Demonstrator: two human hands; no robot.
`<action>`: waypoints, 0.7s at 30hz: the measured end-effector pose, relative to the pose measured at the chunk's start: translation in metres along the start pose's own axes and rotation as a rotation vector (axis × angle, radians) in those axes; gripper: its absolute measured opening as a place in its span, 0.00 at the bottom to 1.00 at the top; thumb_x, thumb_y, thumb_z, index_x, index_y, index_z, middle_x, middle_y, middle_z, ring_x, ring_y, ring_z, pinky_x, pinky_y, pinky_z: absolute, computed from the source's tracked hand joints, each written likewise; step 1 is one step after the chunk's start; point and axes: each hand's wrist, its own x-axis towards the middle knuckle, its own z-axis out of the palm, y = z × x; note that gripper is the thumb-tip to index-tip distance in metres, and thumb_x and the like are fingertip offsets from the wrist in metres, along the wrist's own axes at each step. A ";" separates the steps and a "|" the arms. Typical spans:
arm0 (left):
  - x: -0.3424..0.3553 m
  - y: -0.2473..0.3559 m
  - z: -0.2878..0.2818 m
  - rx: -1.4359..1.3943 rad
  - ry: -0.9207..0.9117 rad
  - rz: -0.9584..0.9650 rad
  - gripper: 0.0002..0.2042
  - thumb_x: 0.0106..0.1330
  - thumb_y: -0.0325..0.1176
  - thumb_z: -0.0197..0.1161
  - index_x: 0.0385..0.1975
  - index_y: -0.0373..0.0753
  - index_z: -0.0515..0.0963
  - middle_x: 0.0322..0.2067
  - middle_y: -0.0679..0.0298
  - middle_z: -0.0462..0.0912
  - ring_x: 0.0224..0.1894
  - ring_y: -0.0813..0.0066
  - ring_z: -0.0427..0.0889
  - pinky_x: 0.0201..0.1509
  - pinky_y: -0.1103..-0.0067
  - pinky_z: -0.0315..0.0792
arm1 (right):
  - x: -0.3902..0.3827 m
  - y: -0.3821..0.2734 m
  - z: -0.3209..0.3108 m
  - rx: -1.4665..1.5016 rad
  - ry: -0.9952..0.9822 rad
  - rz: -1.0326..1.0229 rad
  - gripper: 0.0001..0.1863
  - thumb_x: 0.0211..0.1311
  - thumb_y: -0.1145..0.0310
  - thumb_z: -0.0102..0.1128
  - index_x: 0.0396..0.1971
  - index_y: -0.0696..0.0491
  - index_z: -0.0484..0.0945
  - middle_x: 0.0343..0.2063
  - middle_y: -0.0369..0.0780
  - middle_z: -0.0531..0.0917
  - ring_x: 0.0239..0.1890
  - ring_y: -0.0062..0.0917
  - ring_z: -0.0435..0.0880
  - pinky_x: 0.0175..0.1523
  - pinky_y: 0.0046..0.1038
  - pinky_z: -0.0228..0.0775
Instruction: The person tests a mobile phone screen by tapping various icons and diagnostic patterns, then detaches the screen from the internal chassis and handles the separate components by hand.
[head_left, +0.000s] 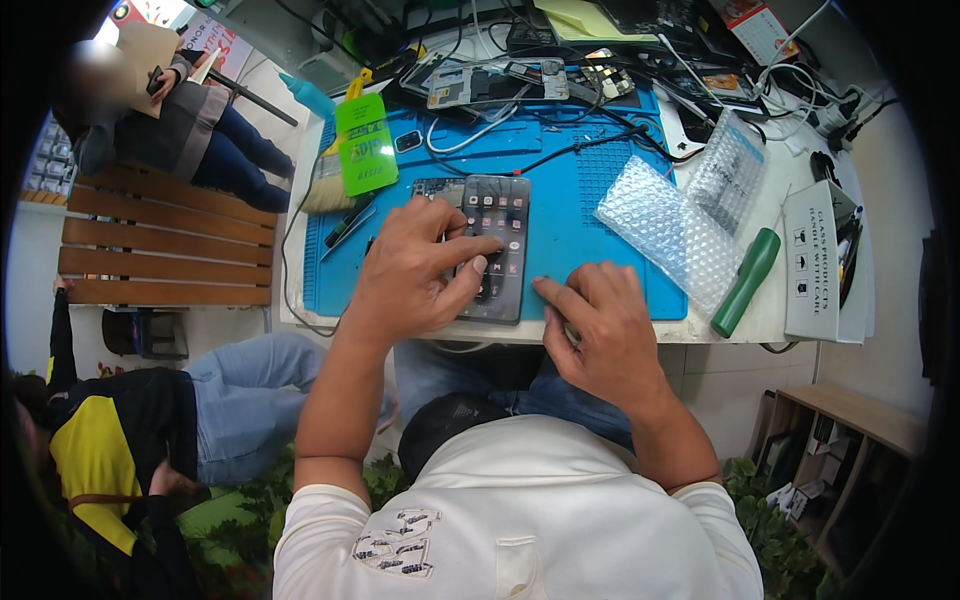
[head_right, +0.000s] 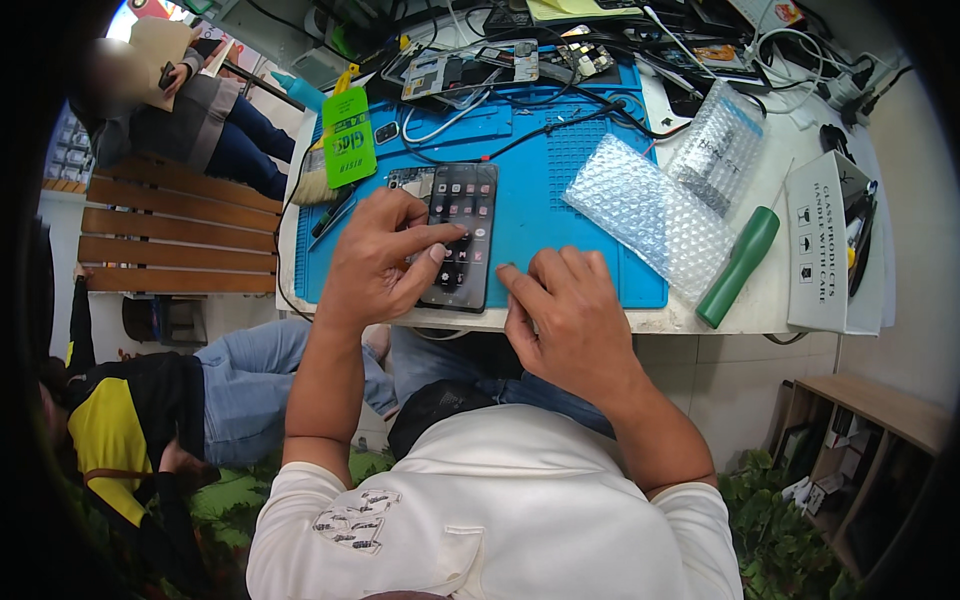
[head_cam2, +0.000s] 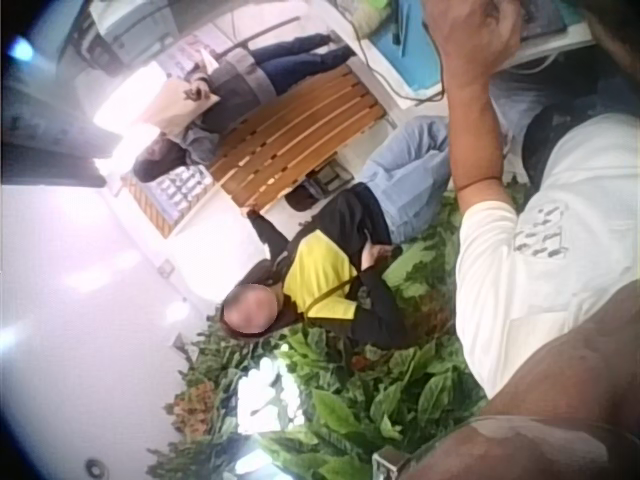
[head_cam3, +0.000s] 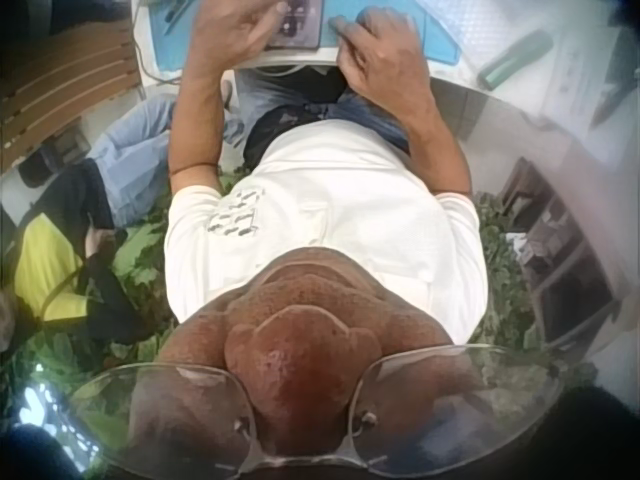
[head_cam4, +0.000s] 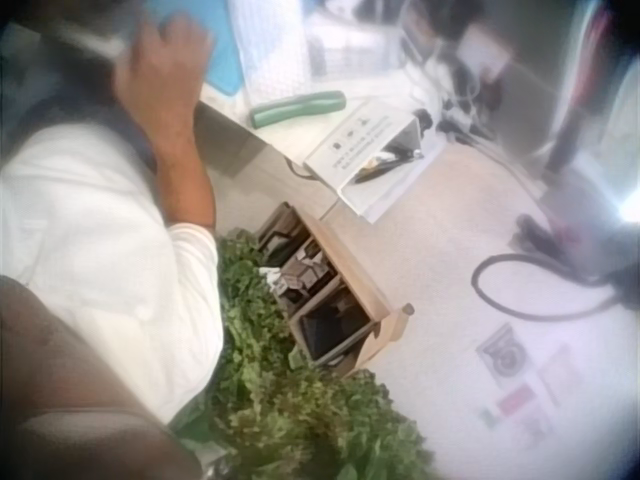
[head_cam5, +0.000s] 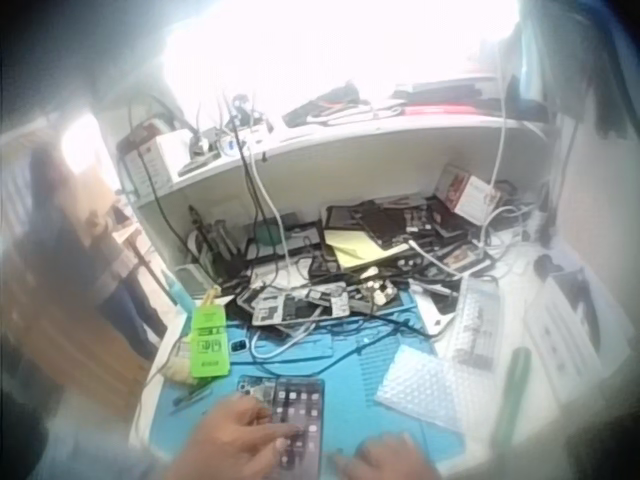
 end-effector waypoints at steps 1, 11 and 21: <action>0.000 -0.001 0.001 0.001 0.001 0.013 0.13 0.62 0.29 0.72 0.46 0.42 0.94 0.35 0.60 0.77 0.40 0.61 0.76 0.46 0.68 0.71 | 0.000 0.000 0.000 0.004 0.007 -0.001 0.16 0.58 0.75 0.71 0.48 0.56 0.88 0.33 0.39 0.77 0.37 0.33 0.77 0.45 0.38 0.64; -0.008 -0.004 -0.010 -0.041 0.093 -0.066 0.15 0.63 0.27 0.69 0.48 0.40 0.94 0.35 0.59 0.77 0.37 0.64 0.76 0.41 0.70 0.70 | 0.000 0.000 0.000 0.005 0.005 0.002 0.15 0.59 0.75 0.71 0.47 0.56 0.88 0.34 0.40 0.77 0.37 0.33 0.77 0.45 0.38 0.64; -0.028 0.010 -0.026 -0.054 0.122 -0.135 0.15 0.60 0.25 0.68 0.46 0.41 0.94 0.32 0.59 0.78 0.35 0.61 0.76 0.40 0.68 0.70 | 0.000 -0.004 -0.002 -0.011 -0.010 0.022 0.21 0.60 0.58 0.80 0.47 0.55 0.88 0.34 0.39 0.78 0.40 0.33 0.77 0.48 0.38 0.64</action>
